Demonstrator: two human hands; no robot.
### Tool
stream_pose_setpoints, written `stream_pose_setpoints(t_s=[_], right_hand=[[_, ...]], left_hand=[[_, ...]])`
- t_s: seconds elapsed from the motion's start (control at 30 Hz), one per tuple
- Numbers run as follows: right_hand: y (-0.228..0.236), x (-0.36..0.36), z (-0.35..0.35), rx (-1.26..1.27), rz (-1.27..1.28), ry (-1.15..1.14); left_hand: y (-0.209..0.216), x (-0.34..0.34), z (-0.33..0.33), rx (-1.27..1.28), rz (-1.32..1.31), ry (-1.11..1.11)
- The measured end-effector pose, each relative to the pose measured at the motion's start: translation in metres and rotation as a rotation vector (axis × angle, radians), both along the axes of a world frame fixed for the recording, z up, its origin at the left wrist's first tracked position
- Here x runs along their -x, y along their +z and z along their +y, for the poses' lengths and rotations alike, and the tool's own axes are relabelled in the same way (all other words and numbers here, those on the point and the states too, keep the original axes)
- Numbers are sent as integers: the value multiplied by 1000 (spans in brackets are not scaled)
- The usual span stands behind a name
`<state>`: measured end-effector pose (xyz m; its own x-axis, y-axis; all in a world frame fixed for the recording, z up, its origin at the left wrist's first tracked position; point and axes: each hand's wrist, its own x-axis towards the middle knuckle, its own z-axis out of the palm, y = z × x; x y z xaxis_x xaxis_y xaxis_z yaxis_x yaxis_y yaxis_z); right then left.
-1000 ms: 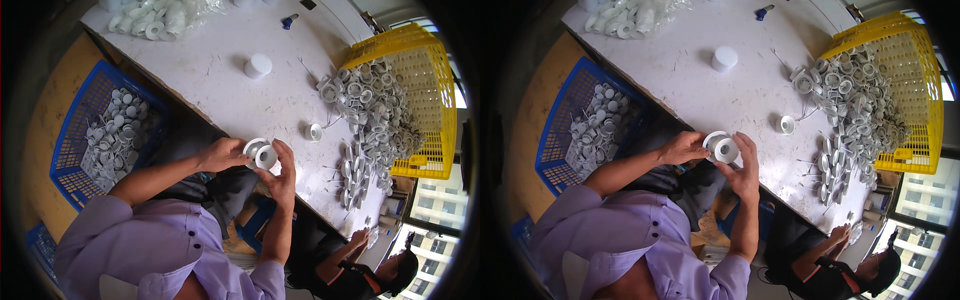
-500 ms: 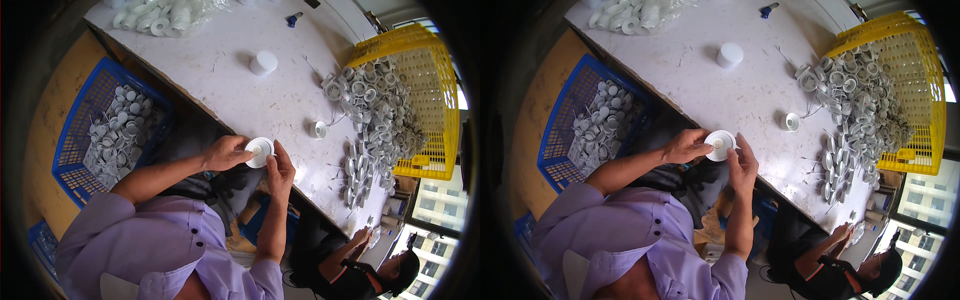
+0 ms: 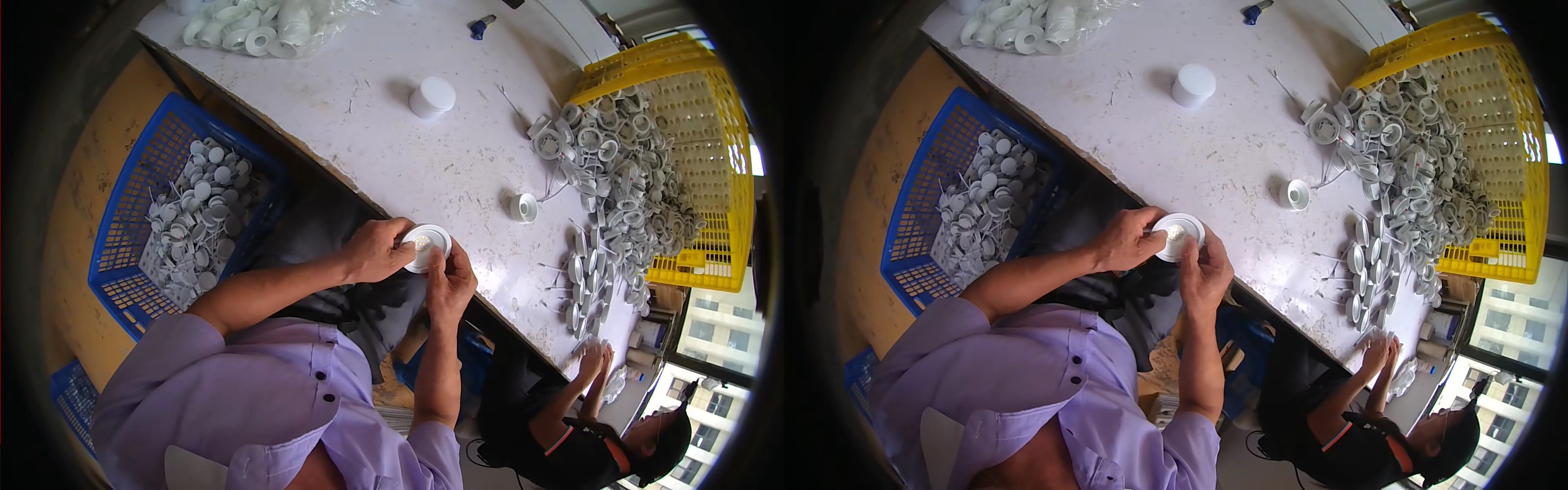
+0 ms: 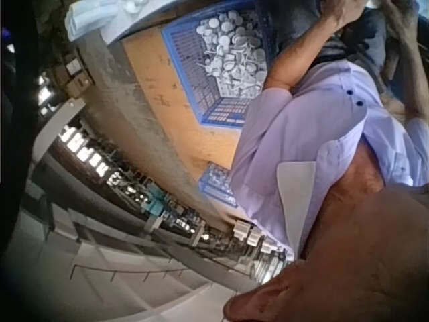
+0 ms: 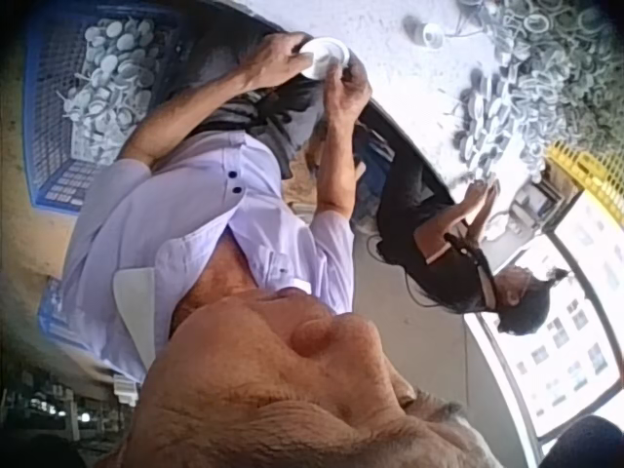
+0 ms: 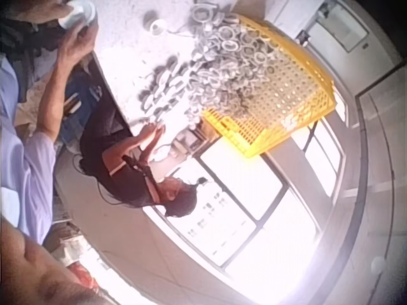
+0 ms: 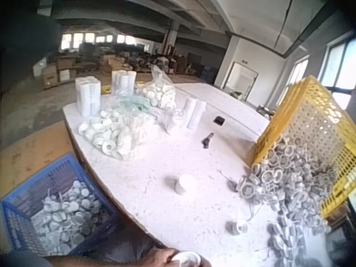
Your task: The person assembles small white plastic lighting components by hand at a workbench, fitting LED circuits and other assembly parts into plastic housings.
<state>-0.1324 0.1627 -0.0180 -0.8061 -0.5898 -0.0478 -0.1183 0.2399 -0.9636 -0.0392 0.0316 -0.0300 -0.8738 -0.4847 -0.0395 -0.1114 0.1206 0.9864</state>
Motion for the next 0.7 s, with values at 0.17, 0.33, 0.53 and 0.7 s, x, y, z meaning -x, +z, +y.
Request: stream_pose_setpoints(t_s=[0.17,0.33,0.53,0.7], right_hand=[[-6,0,4,66,80,-51],[-6,-1,7,40,144,-57],[-16,0,9,-51,292,-90],[-18,-2,8,-37,304,-106]], left_hand=[[-2,5,3,-5,-29,-13],[-3,7,4,-25,0,-32],[-9,9,3,-37,10,-63],[-10,4,0,-142,17,-131]])
